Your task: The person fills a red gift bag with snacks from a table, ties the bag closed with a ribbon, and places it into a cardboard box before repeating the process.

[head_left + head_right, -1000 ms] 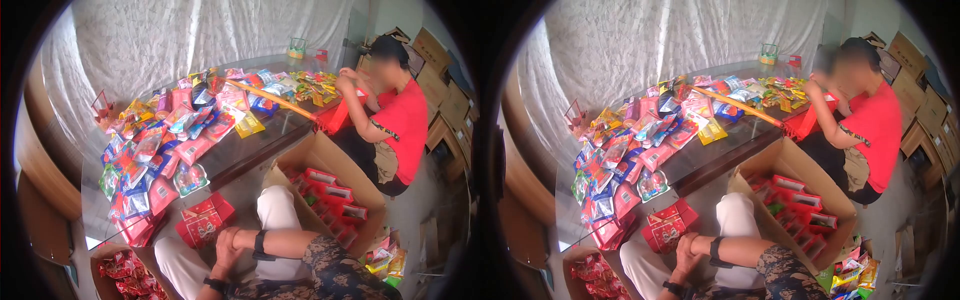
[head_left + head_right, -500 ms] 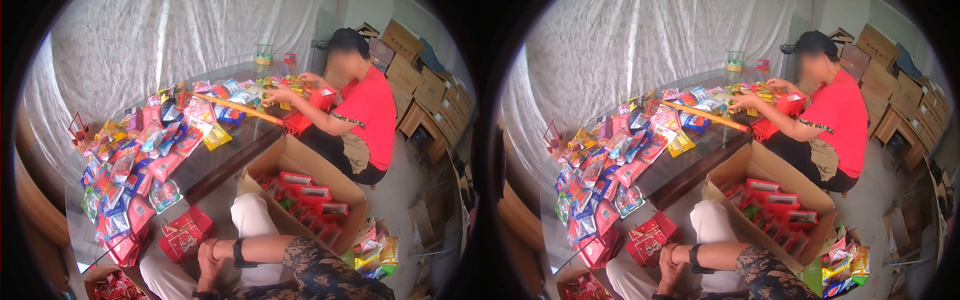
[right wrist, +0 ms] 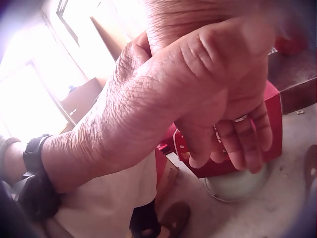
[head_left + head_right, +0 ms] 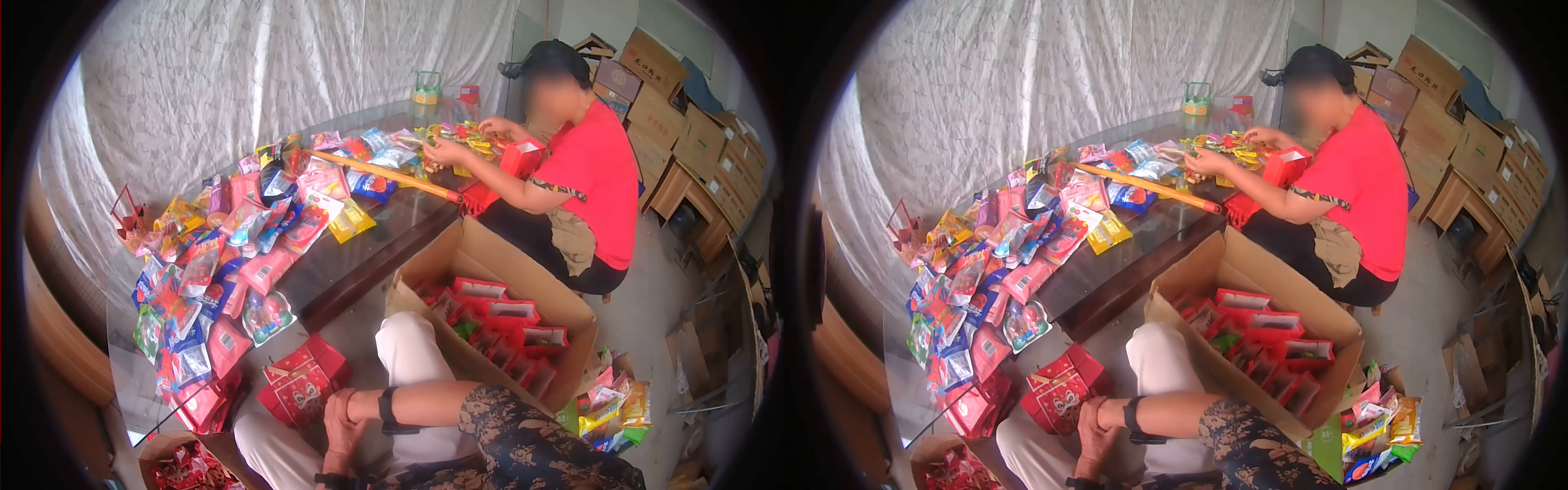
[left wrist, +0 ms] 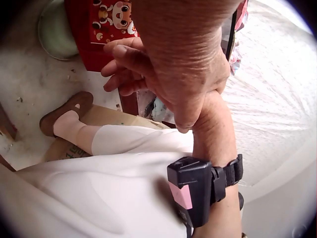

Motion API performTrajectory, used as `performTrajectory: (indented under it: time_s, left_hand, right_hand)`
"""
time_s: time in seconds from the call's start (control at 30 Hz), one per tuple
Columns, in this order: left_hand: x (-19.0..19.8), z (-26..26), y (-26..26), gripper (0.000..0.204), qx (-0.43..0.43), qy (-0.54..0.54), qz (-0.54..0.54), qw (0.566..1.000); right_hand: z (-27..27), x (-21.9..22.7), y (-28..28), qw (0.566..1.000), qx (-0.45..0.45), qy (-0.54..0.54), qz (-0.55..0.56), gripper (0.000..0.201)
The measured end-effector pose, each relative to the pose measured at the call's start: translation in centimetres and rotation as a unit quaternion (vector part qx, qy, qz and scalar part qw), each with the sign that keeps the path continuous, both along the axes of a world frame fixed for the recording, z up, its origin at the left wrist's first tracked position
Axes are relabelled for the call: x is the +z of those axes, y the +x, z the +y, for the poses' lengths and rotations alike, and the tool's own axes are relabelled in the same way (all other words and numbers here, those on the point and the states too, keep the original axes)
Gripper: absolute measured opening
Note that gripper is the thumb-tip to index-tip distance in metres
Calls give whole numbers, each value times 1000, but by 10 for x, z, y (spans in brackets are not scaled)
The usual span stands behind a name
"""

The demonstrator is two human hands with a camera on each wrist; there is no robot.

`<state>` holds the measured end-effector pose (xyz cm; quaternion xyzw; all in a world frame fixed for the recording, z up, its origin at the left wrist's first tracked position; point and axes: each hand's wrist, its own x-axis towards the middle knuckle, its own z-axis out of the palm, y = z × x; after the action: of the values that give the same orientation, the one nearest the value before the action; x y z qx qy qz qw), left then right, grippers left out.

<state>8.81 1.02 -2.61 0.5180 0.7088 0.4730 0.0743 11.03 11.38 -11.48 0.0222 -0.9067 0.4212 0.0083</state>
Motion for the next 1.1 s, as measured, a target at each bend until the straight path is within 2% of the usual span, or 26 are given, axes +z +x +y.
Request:
performTrajectory:
  time_s: [0.07, 0.23, 1.1]
  left_hand:
    - [2, 0, 0, 59, -2, 1, -1, 1000]
    - [4, -2, 0, 58, -8, 6, 5, 1000]
    - [3, -3, -3, 58, -3, 5, 13, 1000]
  right_hand:
    - [6, 8, 0, 995, 13, 69, -73, 19]
    - [7, 22, 2, 989, 26, 99, -111, 17]
    - [1, 18, 6, 979, 29, 154, -134, 13]
